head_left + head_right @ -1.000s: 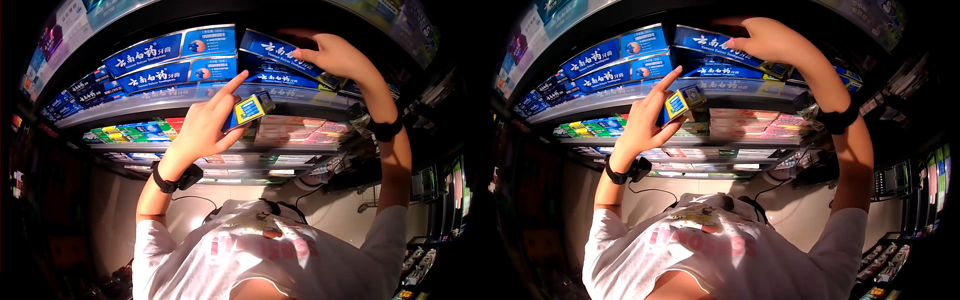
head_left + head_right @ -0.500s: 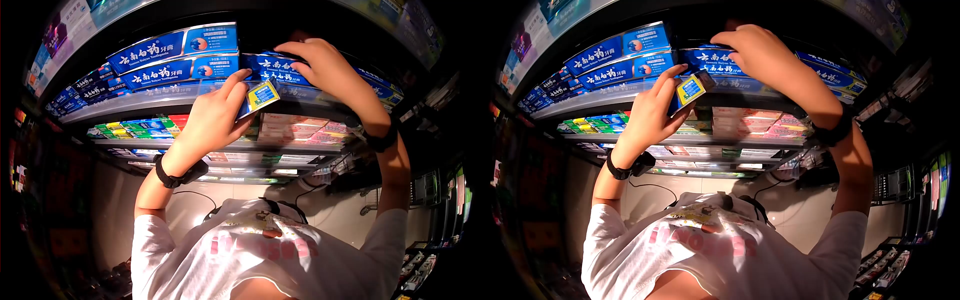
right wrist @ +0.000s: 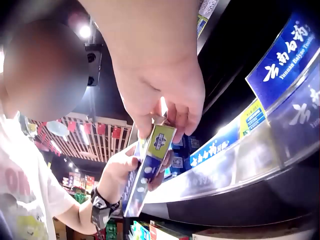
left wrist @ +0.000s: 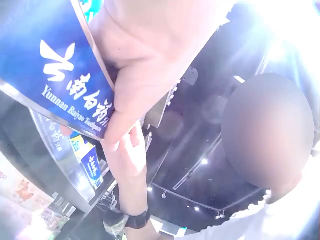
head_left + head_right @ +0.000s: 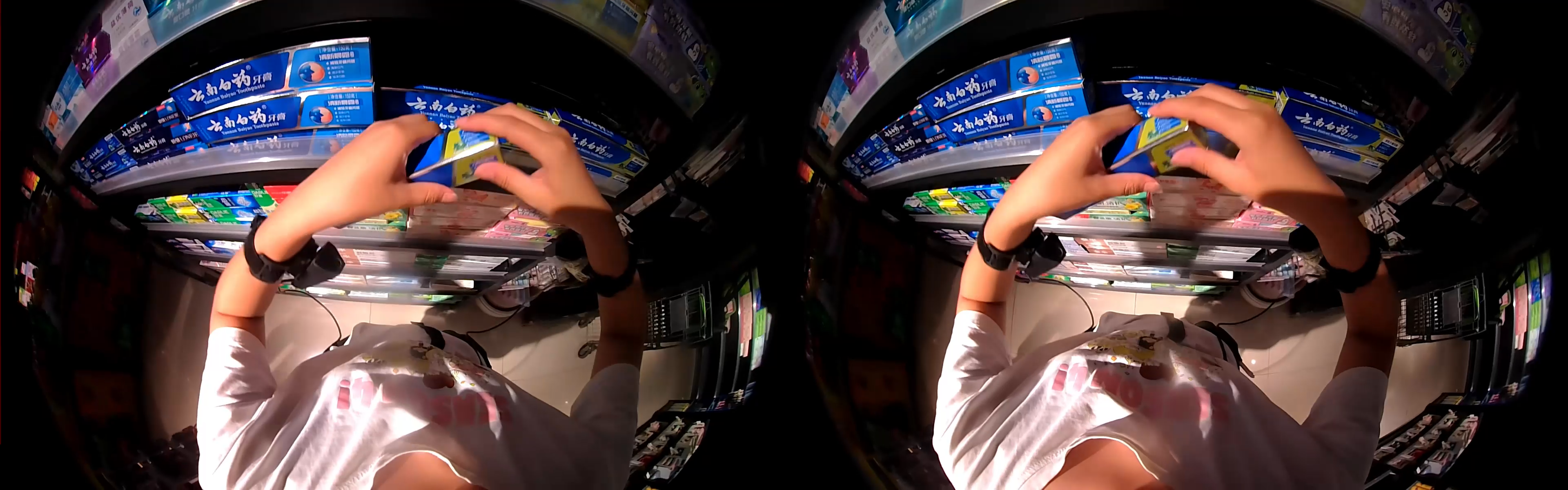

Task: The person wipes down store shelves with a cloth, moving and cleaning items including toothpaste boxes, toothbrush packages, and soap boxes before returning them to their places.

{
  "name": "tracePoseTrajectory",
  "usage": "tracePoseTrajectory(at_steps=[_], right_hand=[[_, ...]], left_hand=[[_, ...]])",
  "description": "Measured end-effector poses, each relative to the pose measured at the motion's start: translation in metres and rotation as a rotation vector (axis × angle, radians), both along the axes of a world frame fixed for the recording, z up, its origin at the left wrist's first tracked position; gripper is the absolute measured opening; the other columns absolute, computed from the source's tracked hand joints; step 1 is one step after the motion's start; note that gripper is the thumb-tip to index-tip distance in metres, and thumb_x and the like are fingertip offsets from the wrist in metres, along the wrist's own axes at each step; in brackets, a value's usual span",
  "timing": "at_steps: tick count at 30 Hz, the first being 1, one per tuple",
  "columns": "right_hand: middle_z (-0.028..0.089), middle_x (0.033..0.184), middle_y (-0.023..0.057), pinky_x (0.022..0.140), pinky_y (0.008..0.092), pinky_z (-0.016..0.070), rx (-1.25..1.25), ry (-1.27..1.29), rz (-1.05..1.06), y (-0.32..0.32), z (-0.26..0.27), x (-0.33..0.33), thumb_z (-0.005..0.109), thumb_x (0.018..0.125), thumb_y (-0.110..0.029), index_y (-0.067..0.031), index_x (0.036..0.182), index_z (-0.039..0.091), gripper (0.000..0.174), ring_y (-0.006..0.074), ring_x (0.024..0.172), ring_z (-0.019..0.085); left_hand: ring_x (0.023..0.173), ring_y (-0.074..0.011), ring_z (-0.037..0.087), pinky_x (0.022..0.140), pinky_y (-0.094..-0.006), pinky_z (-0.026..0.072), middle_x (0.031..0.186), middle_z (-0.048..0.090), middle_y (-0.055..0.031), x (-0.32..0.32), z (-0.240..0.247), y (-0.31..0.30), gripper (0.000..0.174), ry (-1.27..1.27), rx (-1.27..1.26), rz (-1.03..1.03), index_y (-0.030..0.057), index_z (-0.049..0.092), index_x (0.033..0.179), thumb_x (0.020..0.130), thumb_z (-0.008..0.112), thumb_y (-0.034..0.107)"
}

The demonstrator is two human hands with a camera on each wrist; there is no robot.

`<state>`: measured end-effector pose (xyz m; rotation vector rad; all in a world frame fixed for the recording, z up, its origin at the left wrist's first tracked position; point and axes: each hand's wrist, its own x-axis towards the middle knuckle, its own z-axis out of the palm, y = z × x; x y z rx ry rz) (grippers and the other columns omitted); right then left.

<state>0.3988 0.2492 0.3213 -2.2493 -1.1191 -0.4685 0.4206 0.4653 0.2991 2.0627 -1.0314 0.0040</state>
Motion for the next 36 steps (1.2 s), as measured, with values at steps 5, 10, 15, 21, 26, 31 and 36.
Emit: tracePoseTrajectory(at_steps=[5, 10, 15, 21, 26, 31, 36], right_hand=[[0.06, 0.094, 0.006, 0.083, 0.0264, 0.0467, 0.318, 0.186, -0.109, -0.031, 0.001, 0.002, 0.062, 0.077, -0.003, -0.0045, 0.109, 0.057, 0.033, 0.0133, 0.09, 0.057], [0.058, 0.098, 0.0052, 0.086, 0.0268, 0.0436, 0.248, 0.073, -0.164, -0.056, 0.006, -0.003, 0.065, 0.075, -0.004, -0.005, 0.108, 0.056, 0.033, 0.0142, 0.093, 0.056], [0.059, 0.099, 0.0049, 0.088, 0.0283, 0.04, 0.169, 0.048, -0.18, -0.06, 0.016, 0.007, 0.066, 0.073, -0.007, -0.0047, 0.105, 0.056, 0.034, 0.0156, 0.096, 0.055], [0.063, 0.09, 0.0079, 0.078, 0.0299, 0.0444, -0.101, -0.026, -0.234, -0.063, 0.018, 0.024, 0.067, 0.072, -0.015, -0.0057, 0.103, 0.059, 0.034, 0.0198, 0.082, 0.058], [0.061, 0.092, 0.0065, 0.082, 0.0334, 0.0404, -0.21, -0.123, -0.334, -0.061, 0.01, 0.014, 0.067, 0.072, -0.016, -0.0057, 0.102, 0.06, 0.032, 0.0235, 0.09, 0.05], [0.056, 0.093, 0.0059, 0.082, 0.0341, 0.0405, -0.189, -0.122, -0.342, -0.058, 0.008, 0.015, 0.064, 0.076, -0.017, -0.007, 0.105, 0.059, 0.032, 0.024, 0.092, 0.049], [0.055, 0.1, 0.0063, 0.084, 0.0342, 0.0408, -0.187, -0.244, -0.376, -0.058, -0.006, 0.018, 0.063, 0.076, -0.017, -0.009, 0.108, 0.058, 0.033, 0.025, 0.097, 0.048]], left_hand=[[0.087, -0.014, 0.051, 0.07, -0.0263, 0.0476, 0.097, 0.054, -0.0081, 0.006, -0.001, 0.014, 0.061, -0.145, -0.102, -0.024, 0.0088, 0.045, 0.119, 0.066, 0.075, 0.008], [0.08, -0.0179, 0.052, 0.071, -0.0269, 0.0421, 0.094, 0.058, -0.0085, -0.001, -0.01, 0.038, 0.045, -0.338, -0.258, 0.166, 0.0034, 0.055, 0.108, 0.068, 0.073, 0.012], [0.083, -0.0214, 0.053, 0.071, -0.027, 0.0421, 0.098, 0.057, -0.0093, -0.001, -0.004, 0.028, 0.041, -0.6, -0.368, 0.233, 0.0047, 0.056, 0.109, 0.07, 0.07, 0.007], [0.097, -0.0244, 0.047, 0.091, -0.0462, 0.0271, 0.1, 0.054, -0.0046, 0.008, -0.002, 0.019, 0.042, -0.94, -0.037, 0.426, 0.0139, 0.057, 0.11, 0.07, 0.068, 0.01], [0.103, -0.0246, 0.044, 0.095, -0.0557, 0.0184, 0.102, 0.054, -0.0012, 0.014, -0.015, 0.01, 0.039, -1.056, 0.109, 0.558, 0.016, 0.057, 0.11, 0.072, 0.066, 0.014], [0.113, -0.0255, 0.038, 0.098, -0.0572, 0.0121, 0.118, 0.05, 0.0017, 0.019, -0.025, 0.008, 0.039, -1.045, 0.24, 0.646, 0.0206, 0.058, 0.11, 0.072, 0.066, 0.021], [0.123, -0.027, 0.03, 0.099, -0.0593, 0.0085, 0.135, 0.036, 0.0005, 0.016, -0.032, 0.003, 0.037, -1.064, 0.198, 0.678, 0.0223, 0.057, 0.111, 0.075, 0.064, 0.018]])
